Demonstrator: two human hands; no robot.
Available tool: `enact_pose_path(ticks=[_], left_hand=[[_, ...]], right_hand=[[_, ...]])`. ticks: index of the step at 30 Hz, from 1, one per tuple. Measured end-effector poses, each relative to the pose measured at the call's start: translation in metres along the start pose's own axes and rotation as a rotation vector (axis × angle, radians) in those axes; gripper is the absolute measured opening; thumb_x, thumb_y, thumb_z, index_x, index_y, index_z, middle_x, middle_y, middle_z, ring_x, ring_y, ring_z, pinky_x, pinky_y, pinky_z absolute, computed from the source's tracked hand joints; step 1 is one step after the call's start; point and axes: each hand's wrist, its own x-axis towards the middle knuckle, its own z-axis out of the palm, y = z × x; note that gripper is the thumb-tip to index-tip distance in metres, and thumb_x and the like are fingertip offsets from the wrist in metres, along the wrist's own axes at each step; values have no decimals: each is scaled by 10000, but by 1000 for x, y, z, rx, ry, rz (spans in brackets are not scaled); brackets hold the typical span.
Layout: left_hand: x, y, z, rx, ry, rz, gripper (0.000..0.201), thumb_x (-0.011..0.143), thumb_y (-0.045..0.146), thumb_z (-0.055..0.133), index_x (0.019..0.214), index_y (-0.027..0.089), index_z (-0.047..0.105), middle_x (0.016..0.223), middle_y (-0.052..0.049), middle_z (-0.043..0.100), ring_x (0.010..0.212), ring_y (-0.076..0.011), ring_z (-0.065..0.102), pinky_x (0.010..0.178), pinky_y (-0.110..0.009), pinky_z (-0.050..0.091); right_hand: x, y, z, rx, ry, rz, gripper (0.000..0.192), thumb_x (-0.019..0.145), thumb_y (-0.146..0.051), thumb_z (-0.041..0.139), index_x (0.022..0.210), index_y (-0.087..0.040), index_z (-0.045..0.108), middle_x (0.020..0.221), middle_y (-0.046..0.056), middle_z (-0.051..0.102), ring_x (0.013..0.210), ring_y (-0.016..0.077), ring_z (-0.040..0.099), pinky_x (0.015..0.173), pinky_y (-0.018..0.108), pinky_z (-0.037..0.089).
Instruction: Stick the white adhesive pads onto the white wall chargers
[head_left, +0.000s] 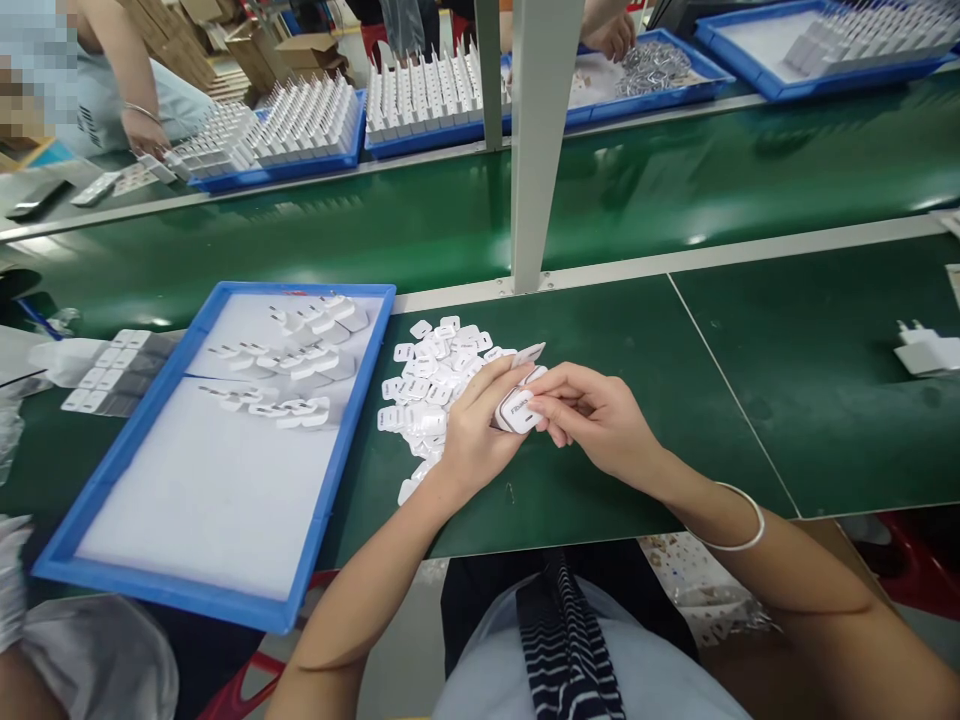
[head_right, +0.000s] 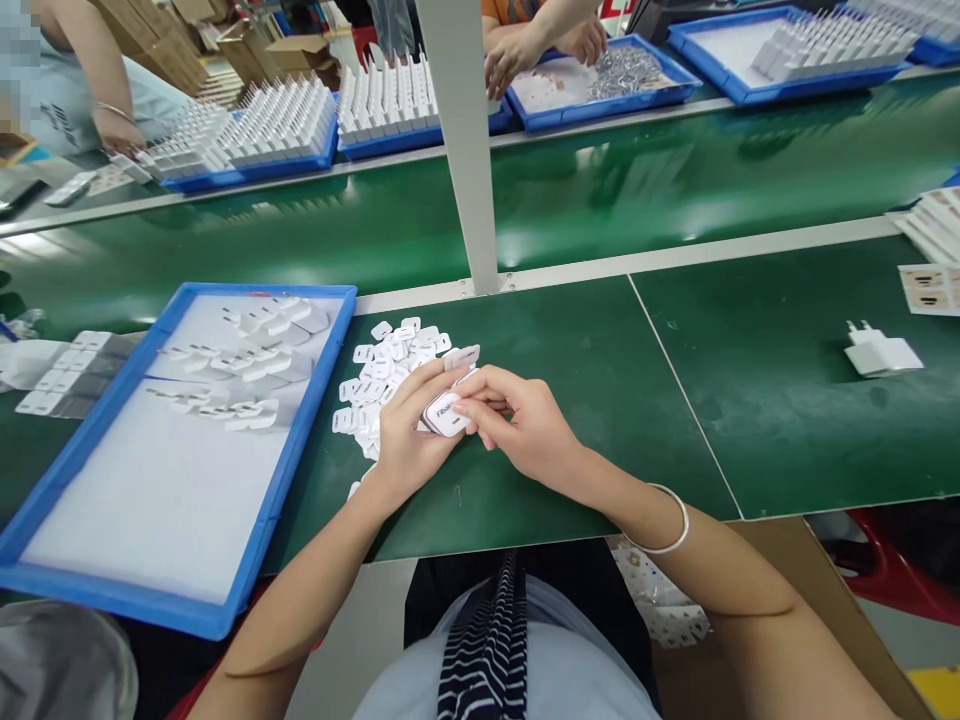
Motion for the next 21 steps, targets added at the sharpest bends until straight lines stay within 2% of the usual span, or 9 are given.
enact_pose_path(ticks=[7,16,21], left_hand=[[0,-1,1,-25,-14,78,393,868,173,721,1252,195,639,1280,-113,665,1156,-209,678,975,-341,604],[0,-3,2,-8,-35,95,388,868,155,715,1247,190,638,1278,-117,665,1166,-205,675,994,-345,599],[-1,-2,3,-26,-53,40,368,876,194,714,1237,212,647,1262,-106,673,1161,-209,677,989,-377,604]], right_hand=[[1,-1,-1,111,8,118,270,884,-251,713,903,-237,444,555,-92,618,440,76,529,445,189,407],[-1,-1,-4,65,-30,121,262,894,-237,672,865,-243,412,540,-106,572,436,75,499,461,204,394],[0,-2,-3,-10,-10,112,267,899,-248,646,878,-253,379,556,-101,568,439,77,448,451,208,351]])
